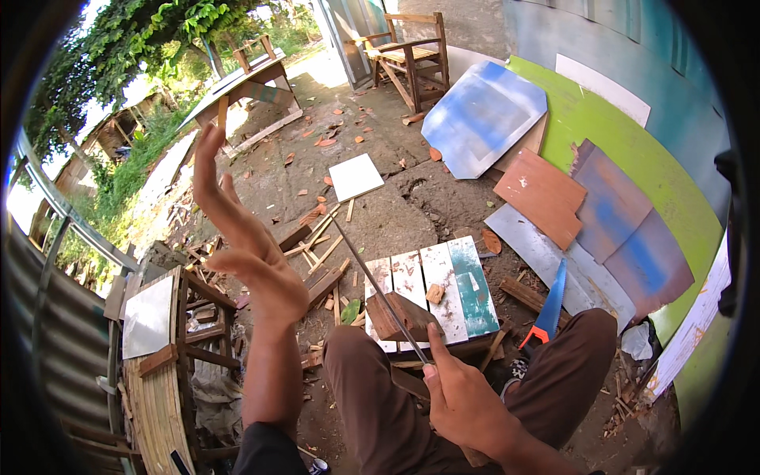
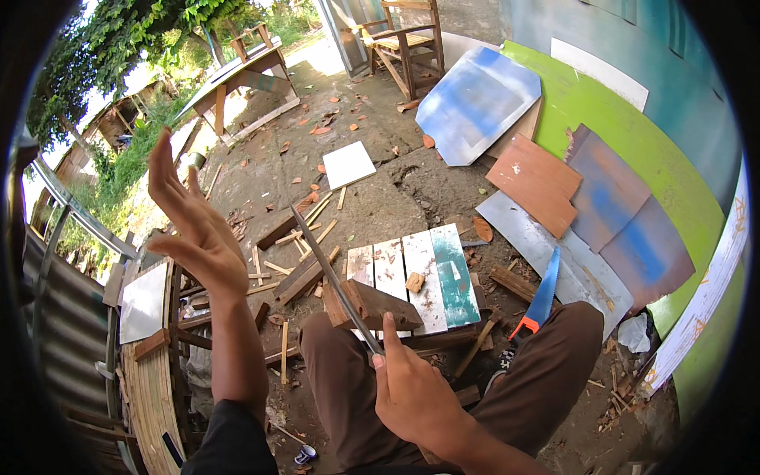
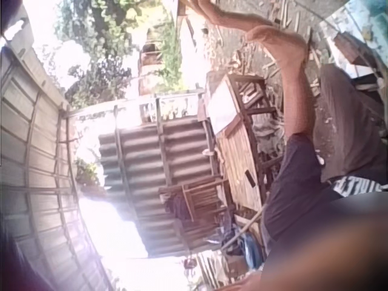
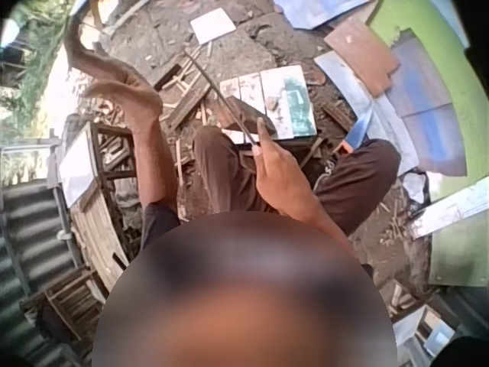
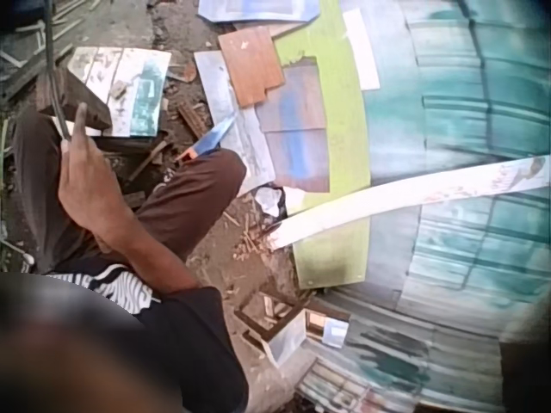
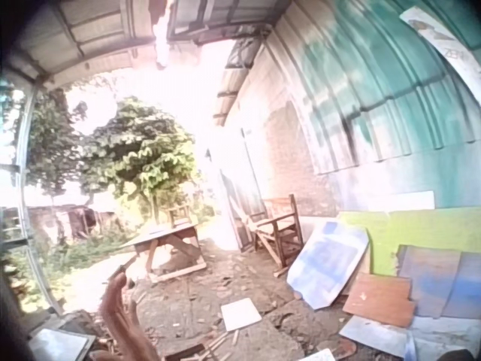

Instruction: The person sits on the ground and uses a hand saw to cut a small wooden block. They repeatedly saw the block, pause to inspect the cut, and then continue sawing until the piece is separated.

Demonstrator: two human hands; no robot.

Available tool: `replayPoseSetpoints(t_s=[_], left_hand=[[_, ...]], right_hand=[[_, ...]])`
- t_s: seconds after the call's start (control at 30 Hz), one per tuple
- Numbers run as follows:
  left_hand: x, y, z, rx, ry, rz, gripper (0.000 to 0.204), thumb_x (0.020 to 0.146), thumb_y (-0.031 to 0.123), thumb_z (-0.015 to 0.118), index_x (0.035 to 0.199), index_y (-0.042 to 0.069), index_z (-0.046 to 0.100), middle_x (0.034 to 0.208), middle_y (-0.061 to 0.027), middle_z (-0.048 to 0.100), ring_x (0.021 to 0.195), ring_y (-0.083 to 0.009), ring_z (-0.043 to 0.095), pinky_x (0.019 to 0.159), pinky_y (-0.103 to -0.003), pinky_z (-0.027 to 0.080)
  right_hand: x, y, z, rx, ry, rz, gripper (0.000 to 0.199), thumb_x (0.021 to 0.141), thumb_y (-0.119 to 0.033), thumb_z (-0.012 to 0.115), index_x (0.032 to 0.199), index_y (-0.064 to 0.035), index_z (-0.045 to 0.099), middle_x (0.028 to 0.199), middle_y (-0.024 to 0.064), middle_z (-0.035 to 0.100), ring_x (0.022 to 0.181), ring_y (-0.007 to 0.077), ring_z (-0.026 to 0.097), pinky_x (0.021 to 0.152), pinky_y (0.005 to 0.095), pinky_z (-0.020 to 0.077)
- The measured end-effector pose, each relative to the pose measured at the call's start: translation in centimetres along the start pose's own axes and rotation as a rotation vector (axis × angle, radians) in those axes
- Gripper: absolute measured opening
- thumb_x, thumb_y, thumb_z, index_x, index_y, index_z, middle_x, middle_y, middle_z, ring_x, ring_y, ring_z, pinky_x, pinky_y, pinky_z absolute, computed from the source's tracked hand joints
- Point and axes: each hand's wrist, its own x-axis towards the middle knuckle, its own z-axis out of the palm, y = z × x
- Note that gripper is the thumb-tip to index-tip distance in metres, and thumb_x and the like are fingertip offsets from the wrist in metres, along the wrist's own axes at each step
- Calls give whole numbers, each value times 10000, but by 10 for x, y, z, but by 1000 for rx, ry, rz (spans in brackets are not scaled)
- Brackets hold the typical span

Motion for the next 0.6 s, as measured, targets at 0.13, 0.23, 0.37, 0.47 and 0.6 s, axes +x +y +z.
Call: replayPoseSetpoints(t_s=[0.13, 0.23, 0.37, 0.47, 0.6], left_hand=[[52, 17, 14, 254, -203, 220, 1137, 946, 888, -87, 1743, 139, 224, 1809, -159, 199, 1696, -355, 24, 1320, -640, -81], [4, 12, 50, 653, -701, 650, 938, 1048, 809, 82, 1764, 214, 196, 1837, -175, 29, 1679, -410, -129, 1290, -640, -166], [-50, -9, 31, 504, -910, 211, 927, 1034, 831, 114, 1754, 268, 274, 1837, -199, 1, 1677, -453, -114, 1245, -728, -153], [-51, -5, 16, 448, -907, 171, 937, 1022, 854, 133, 1741, 284, 320, 1838, -193, 32, 1678, -464, -104, 1218, -739, -200], [-12, 10, 9, 381, -680, 273, 986, 983, 914, 165, 1721, 295, 376, 1831, -223, 38, 1664, -507, -113, 1201, -764, -186]], right_hand=[[0, -6, -4, -15, -35, 10, 663, 1128, -215, 466, 1644, 140, 249, 1233, 395, 650, 1079, 582, 669, 964, 617, 520], [-3, -10, -7, -5, -54, -1, 665, 1127, -213, 475, 1633, 159, 253, 1170, 405, 661, 1032, 584, 677, 930, 611, 530], [-13, -9, 0, 107, -177, 34, 646, 1128, -195, 476, 1626, 165, 277, 913, 319, 687, 887, 500, 712, 864, 528, 554], [-16, -3, 7, 51, -117, -66, 642, 1123, -182, 482, 1626, 162, 282, 959, 337, 684, 903, 522, 704, 861, 537, 551], [-11, 6, 2, -133, -77, -127, 661, 1130, -239, 493, 1641, 122, 280, 1046, 312, 677, 859, 513, 715, 793, 586, 595]])
